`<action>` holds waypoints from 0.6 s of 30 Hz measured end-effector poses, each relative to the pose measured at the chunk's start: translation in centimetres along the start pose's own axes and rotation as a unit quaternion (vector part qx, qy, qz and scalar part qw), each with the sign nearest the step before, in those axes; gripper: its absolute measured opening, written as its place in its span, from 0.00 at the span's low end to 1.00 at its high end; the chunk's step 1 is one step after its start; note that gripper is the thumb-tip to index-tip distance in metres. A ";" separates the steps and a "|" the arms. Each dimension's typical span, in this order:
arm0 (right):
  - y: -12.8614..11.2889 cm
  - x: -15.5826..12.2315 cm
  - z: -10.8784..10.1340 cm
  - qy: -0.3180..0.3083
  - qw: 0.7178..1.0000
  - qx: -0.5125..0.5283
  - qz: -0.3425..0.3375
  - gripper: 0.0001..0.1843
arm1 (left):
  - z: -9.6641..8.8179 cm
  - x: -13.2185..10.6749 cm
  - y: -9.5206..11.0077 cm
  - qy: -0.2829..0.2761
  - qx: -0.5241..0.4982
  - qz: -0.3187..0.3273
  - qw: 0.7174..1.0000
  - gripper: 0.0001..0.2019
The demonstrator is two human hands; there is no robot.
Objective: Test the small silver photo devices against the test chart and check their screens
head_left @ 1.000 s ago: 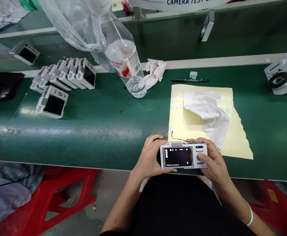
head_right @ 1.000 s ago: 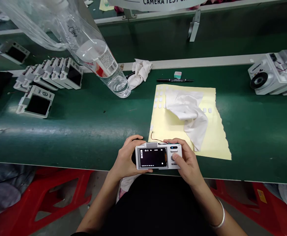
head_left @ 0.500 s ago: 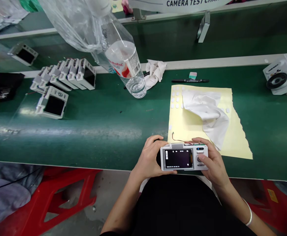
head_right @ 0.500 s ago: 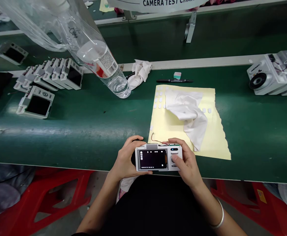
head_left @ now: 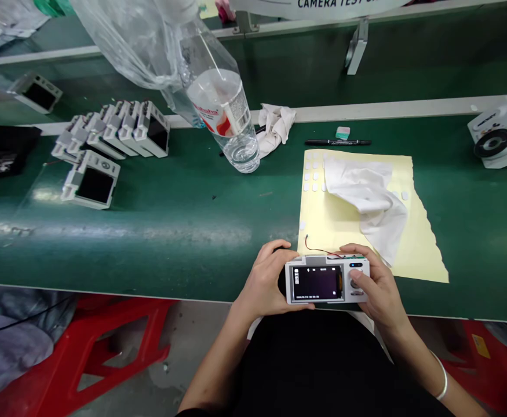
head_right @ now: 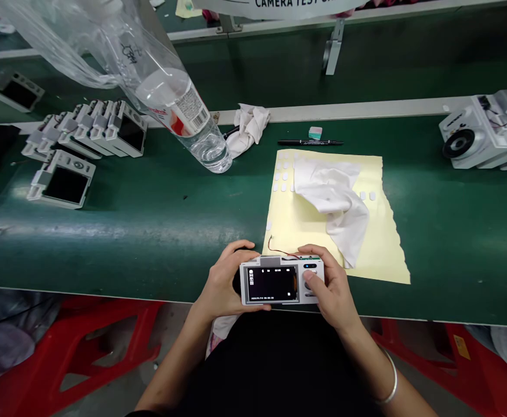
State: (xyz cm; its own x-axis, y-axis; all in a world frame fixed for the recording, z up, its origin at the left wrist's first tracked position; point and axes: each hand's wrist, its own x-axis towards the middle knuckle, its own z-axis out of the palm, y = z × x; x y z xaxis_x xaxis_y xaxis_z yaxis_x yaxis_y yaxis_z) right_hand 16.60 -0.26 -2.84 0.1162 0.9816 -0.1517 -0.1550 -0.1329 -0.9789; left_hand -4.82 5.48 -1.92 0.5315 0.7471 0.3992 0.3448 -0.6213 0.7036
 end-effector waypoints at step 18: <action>-0.1 -0.3 -0.1 -0.007 1.000 0.000 0.003 0.15 | 0.0 -0.1 -0.1 -0.007 0.000 -0.010 1.000 0.35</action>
State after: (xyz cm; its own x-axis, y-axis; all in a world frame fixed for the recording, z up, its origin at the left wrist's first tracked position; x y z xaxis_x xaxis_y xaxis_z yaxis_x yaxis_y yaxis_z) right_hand 16.67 -0.52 -2.67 0.1017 0.9825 -0.1558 -0.1549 -0.1391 -0.9781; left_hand -4.92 5.44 -2.03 0.5347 0.7564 0.3769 0.3555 -0.6059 0.7117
